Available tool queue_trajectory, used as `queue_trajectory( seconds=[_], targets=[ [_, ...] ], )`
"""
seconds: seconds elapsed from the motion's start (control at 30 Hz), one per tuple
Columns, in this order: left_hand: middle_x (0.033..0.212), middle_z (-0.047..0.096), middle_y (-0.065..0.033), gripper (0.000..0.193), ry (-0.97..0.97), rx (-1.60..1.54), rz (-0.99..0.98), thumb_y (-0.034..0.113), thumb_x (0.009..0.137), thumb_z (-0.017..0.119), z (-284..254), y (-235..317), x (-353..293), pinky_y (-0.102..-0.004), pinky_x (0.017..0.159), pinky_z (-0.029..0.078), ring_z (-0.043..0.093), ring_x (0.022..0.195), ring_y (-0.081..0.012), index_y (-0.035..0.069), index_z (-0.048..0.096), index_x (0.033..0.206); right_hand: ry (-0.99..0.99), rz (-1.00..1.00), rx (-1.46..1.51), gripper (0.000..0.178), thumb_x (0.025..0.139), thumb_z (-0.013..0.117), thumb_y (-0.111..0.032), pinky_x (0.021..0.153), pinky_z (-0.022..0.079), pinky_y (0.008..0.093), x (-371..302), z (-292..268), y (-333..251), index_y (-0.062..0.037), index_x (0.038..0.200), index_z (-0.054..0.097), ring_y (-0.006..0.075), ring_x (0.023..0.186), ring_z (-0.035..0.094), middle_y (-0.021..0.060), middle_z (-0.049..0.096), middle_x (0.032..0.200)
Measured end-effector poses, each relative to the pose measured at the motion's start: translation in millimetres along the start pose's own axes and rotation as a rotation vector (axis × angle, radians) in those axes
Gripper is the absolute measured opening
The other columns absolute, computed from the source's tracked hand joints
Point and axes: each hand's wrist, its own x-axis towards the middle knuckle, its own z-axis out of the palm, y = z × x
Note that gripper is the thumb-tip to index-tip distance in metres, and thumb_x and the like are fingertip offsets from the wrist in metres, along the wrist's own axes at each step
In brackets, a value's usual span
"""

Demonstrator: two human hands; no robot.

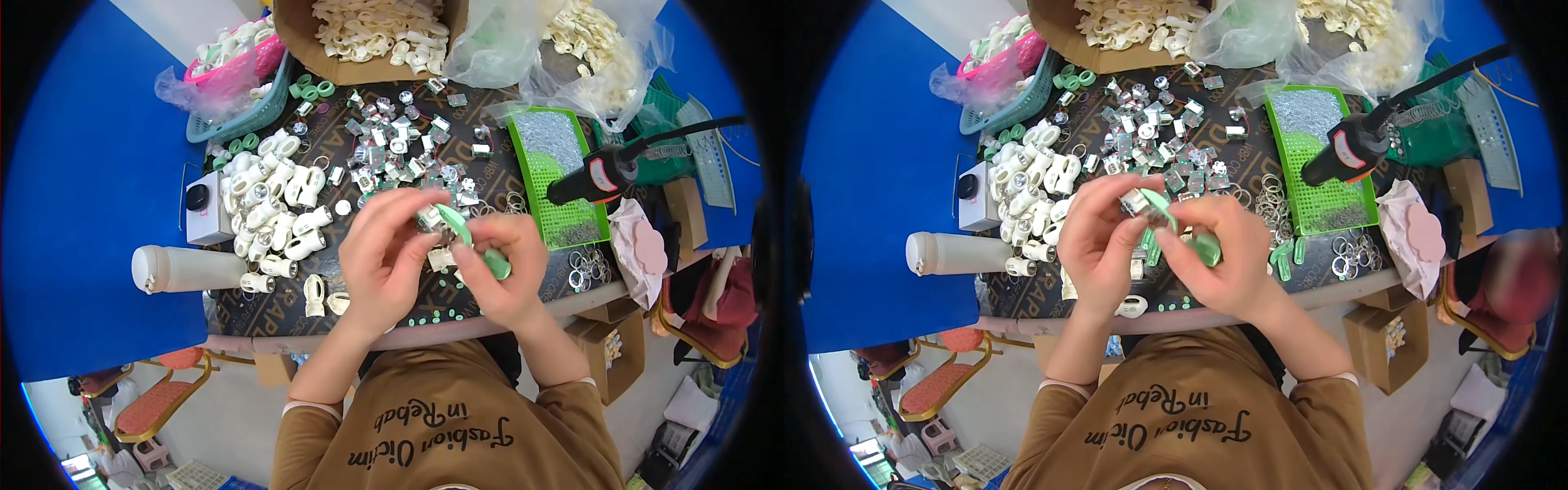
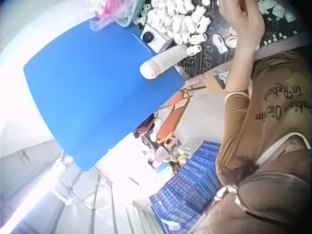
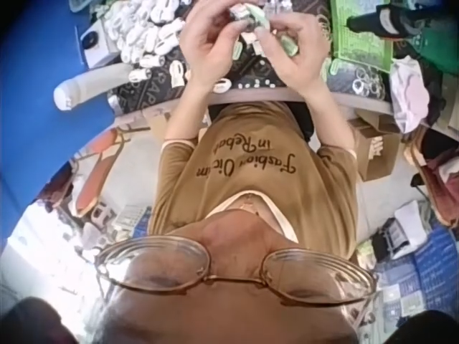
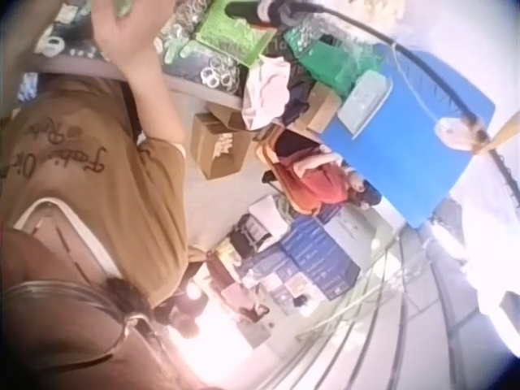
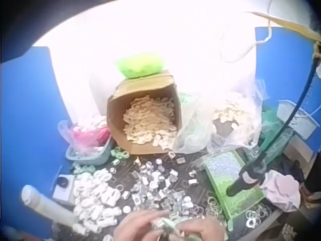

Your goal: Assembling small electrical components into plastic housings at a workbench.

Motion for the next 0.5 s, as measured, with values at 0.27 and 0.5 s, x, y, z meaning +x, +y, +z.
queue_trajectory(
  seconds=[0.27,0.5],
  targets=[
    [0.101,0.058,-0.0125,0.029,0.024,-0.367,-0.251,-0.009,0.082,0.046,-2.5,6.5,-11.8,-0.0284,0.082,0.047,0.060,0.094,-0.0200,-0.004,0.050,0.110,-0.205,0.430,0.373,0.022,0.081,0.061,0.000,0.050,0.033,0.0177,-5.6,-6.3,-10.1,-0.0032,0.098,0.047,0.0018,0.055,0.045,-0.0018,0.051,0.063],
    [0.105,0.057,-0.0157,0.022,0.132,-0.484,-0.372,0.008,0.091,0.048,-15.7,-7.5,-1.6,-0.0370,0.087,0.048,0.058,0.099,-0.0286,-0.001,0.047,0.111,-0.044,0.685,0.746,0.029,0.098,0.035,-0.030,0.044,0.021,0.0169,10.4,-14.7,28.3,-0.0050,0.095,0.050,0.0016,0.049,0.028,-0.0050,0.032,0.059]
  ],
)
